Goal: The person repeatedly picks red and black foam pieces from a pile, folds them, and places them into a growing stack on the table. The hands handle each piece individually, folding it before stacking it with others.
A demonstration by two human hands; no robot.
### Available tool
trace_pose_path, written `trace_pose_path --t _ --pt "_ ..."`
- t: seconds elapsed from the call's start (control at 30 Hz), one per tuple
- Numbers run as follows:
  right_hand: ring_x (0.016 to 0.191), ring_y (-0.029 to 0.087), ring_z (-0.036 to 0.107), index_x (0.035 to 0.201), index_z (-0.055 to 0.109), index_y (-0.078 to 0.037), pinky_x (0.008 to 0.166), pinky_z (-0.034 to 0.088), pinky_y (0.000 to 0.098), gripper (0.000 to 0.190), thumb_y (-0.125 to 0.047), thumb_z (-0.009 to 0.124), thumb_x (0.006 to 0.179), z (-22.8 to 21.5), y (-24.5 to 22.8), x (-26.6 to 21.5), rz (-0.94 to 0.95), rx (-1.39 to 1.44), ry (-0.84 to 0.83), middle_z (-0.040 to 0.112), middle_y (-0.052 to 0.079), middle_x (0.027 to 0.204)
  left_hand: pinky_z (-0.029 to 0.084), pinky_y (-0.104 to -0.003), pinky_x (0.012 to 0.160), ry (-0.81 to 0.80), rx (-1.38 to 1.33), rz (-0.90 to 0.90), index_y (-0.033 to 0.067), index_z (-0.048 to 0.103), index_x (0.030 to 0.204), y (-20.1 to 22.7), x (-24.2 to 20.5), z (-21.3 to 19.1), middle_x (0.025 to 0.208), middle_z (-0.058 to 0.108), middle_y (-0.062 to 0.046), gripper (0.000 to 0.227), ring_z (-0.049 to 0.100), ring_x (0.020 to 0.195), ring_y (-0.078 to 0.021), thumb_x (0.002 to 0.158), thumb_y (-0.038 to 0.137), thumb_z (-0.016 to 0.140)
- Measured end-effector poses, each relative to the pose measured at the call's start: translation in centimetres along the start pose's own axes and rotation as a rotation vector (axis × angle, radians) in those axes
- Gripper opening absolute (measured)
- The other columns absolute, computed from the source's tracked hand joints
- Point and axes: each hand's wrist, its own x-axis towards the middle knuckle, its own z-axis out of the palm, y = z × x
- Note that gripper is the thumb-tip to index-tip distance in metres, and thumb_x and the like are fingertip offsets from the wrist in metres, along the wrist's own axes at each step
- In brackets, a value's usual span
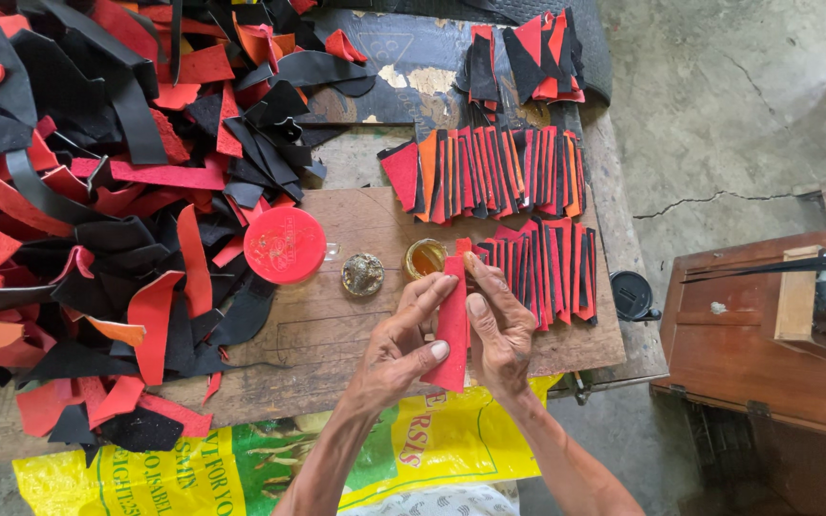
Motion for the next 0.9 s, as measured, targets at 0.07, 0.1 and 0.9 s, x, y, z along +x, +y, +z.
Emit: trace_pose_path --t 0.07,0.1,0.9 --pt "0.129 0.018 0.052 0.142 0.060 0.005 0.118 0.038 0.0327 0.040 -0.007 0.060 0.104 0.0 0.0 -0.1 0.004 0.026 0.003 0.062 0.011 0.137 0.038 -0.034 0.119 -0.002 0.008 0.015 -0.0016 0.041 0.157 0.0 0.1 0.0 0.163 0.029 -0.009 0.073 0.040 0.146 -0.0210 0.093 0.015 0.071" --pt "0.129 0.018 0.053 0.142 0.060 0.005 0.118 0.038 0.0332 0.040 -0.006 0.060 0.104 0.0 0.0 -0.1 0.007 0.040 0.003 0.062 0.012 0.137 0.038 -0.034 0.119 -0.002 0.013 0.023 -0.0016 0.041 0.157 0.0 0.1 0.1 0.163 0.029 -0.009 0.073 0.039 0.146 -0.0202 0.093 0.015 0.070" --pt "0.120 0.021 0.059 0.130 0.068 0.001 0.105 0.048 0.0355 0.034 -0.019 0.058 0.104 0.4 -2.0 -0.7 -0.249 -0.319 -0.073 0.061 0.013 0.136 0.042 -0.034 0.117 0.088 0.106 0.098 -0.0002 0.039 0.158 0.3 0.9 -0.2 0.162 0.031 -0.008 0.072 0.043 0.142 -0.0162 0.094 0.011 0.069"
